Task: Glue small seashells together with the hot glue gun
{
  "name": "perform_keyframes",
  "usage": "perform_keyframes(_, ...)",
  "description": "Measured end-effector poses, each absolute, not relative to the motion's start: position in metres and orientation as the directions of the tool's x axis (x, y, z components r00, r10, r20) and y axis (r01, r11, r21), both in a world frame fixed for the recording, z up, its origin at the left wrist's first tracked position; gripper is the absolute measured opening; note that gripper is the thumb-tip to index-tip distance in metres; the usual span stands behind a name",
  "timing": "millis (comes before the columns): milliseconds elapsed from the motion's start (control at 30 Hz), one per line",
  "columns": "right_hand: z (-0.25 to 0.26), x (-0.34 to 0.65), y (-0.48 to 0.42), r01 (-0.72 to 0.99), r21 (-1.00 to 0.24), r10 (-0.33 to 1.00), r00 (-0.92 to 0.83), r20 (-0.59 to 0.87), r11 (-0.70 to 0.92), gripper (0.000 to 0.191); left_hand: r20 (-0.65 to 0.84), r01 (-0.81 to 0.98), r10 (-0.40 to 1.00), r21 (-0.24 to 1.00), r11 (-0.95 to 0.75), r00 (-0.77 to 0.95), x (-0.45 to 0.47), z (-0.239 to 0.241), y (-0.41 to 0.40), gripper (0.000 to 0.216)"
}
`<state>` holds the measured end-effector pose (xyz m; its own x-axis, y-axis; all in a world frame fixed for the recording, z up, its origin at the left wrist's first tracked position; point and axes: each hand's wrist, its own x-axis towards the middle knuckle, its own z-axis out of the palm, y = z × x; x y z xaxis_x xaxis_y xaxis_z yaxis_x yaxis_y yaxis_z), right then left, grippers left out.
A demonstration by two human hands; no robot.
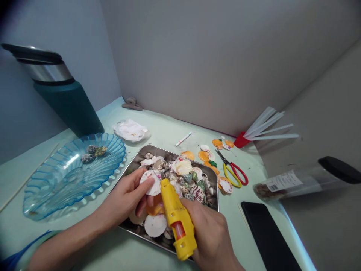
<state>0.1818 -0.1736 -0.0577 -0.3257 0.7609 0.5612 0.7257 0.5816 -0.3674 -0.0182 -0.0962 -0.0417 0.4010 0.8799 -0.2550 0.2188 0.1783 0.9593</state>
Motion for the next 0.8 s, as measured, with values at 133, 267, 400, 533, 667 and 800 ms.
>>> perform_keyframes(133,-0.0586,0.1816,-0.1735,0.715,-0.364,0.749,-0.333,0.572,0.596,0.022,-0.25,0.215,0.882,0.961,0.175,0.4,-0.0179,-0.0413,-0.096,0.024)
perform_keyframes(267,-0.0595,0.1818,-0.1742,0.715,-0.372,0.757,-0.334,0.562,0.592,0.023,-0.262,0.209,0.876,0.959,0.19,0.404,-0.0172,-0.0397,-0.0962,0.025)
perform_keyframes(400,-0.0585,0.1815,-0.1732,0.722,-0.361,0.753,-0.33,0.569,0.59,0.022,-0.255,0.214,0.876,0.96,0.179,0.409,-0.0177,-0.04,-0.0963,0.025)
perform_keyframes(533,-0.0576,0.1827,-0.1733,0.723,-0.366,0.761,-0.335,0.556,0.586,0.022,-0.251,0.211,0.873,0.962,0.175,0.419,-0.0182,-0.0413,-0.0969,0.025)
perform_keyframes(667,-0.0582,0.183,-0.1742,0.721,-0.382,0.769,-0.325,0.55,0.578,0.022,-0.244,0.209,0.871,0.963,0.168,0.426,-0.0182,-0.0421,-0.0974,0.024)
perform_keyframes(800,-0.0596,0.1827,-0.1743,0.727,-0.365,0.763,-0.332,0.555,0.582,0.022,-0.243,0.205,0.877,0.964,0.17,0.415,-0.0187,-0.0434,-0.0969,0.023)
